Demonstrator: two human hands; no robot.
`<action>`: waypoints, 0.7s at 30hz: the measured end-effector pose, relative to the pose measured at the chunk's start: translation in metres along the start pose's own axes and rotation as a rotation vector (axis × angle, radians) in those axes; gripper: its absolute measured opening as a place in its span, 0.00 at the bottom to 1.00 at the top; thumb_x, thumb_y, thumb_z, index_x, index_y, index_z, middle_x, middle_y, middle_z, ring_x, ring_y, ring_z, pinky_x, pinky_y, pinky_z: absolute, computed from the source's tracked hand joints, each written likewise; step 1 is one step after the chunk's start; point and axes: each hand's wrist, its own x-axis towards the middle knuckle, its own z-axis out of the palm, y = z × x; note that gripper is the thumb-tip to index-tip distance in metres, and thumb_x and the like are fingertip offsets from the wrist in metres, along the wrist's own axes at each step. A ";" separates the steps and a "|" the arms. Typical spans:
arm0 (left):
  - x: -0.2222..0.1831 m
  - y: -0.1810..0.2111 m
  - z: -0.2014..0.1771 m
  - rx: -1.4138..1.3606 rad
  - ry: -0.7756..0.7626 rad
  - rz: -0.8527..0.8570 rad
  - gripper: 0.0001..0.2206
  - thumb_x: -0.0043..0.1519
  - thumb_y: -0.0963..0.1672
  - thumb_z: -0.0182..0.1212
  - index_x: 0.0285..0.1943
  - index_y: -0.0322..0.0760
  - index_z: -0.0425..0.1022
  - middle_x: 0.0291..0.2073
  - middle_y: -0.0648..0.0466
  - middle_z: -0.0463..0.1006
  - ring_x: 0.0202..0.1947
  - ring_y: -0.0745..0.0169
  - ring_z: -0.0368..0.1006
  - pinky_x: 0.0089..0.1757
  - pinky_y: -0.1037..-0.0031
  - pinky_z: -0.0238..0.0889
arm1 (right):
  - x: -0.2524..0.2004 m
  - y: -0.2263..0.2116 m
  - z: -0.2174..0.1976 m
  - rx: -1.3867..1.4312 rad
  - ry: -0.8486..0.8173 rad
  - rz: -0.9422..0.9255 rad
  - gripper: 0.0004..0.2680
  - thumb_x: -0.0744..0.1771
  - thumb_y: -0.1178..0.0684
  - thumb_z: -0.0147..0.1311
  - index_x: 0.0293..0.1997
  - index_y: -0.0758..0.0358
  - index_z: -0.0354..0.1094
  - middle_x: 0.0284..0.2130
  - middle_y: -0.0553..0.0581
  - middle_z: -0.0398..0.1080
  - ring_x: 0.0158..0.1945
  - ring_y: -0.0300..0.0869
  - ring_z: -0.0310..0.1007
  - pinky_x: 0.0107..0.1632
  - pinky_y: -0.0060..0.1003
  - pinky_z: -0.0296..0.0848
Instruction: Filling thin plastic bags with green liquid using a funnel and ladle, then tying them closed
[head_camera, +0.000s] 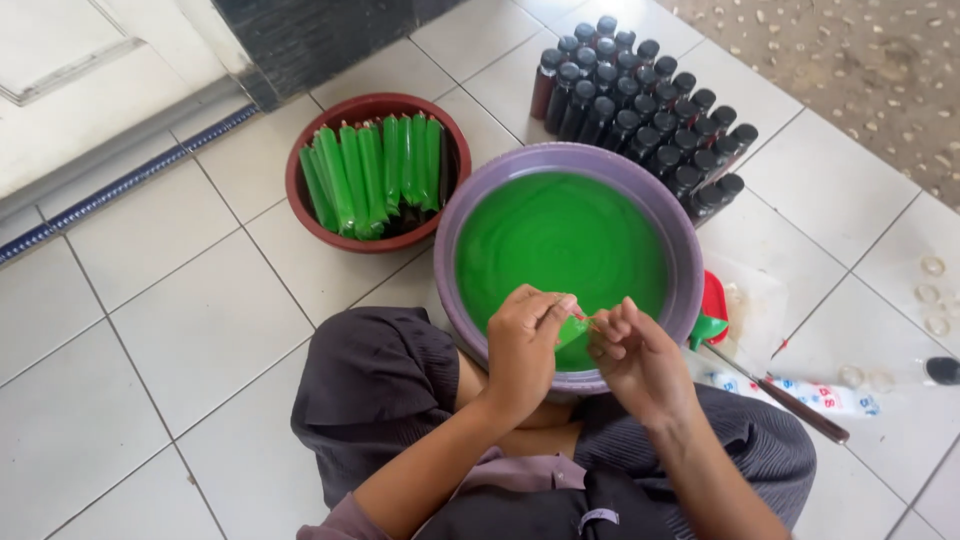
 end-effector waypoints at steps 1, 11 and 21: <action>-0.003 -0.005 -0.001 0.002 -0.006 -0.010 0.08 0.64 0.42 0.65 0.32 0.35 0.84 0.26 0.51 0.74 0.21 0.62 0.74 0.25 0.77 0.69 | 0.002 0.004 -0.007 0.005 0.010 0.004 0.13 0.73 0.47 0.47 0.29 0.55 0.54 0.27 0.45 0.49 0.28 0.32 0.47 0.38 0.32 0.53; -0.002 -0.047 -0.014 0.799 -0.083 0.747 0.07 0.66 0.47 0.58 0.35 0.46 0.72 0.25 0.63 0.62 0.25 0.63 0.68 0.30 0.72 0.64 | 0.006 0.004 -0.007 -0.558 0.016 -0.094 0.10 0.65 0.64 0.53 0.48 0.76 0.77 0.22 0.64 0.75 0.16 0.27 0.50 0.25 0.21 0.53; -0.014 -0.037 -0.012 0.542 -0.086 0.365 0.10 0.66 0.45 0.59 0.31 0.40 0.68 0.25 0.54 0.65 0.27 0.48 0.73 0.32 0.65 0.67 | 0.010 0.016 0.007 -1.450 0.109 -0.564 0.06 0.59 0.55 0.70 0.35 0.51 0.83 0.19 0.45 0.77 0.20 0.33 0.65 0.28 0.26 0.68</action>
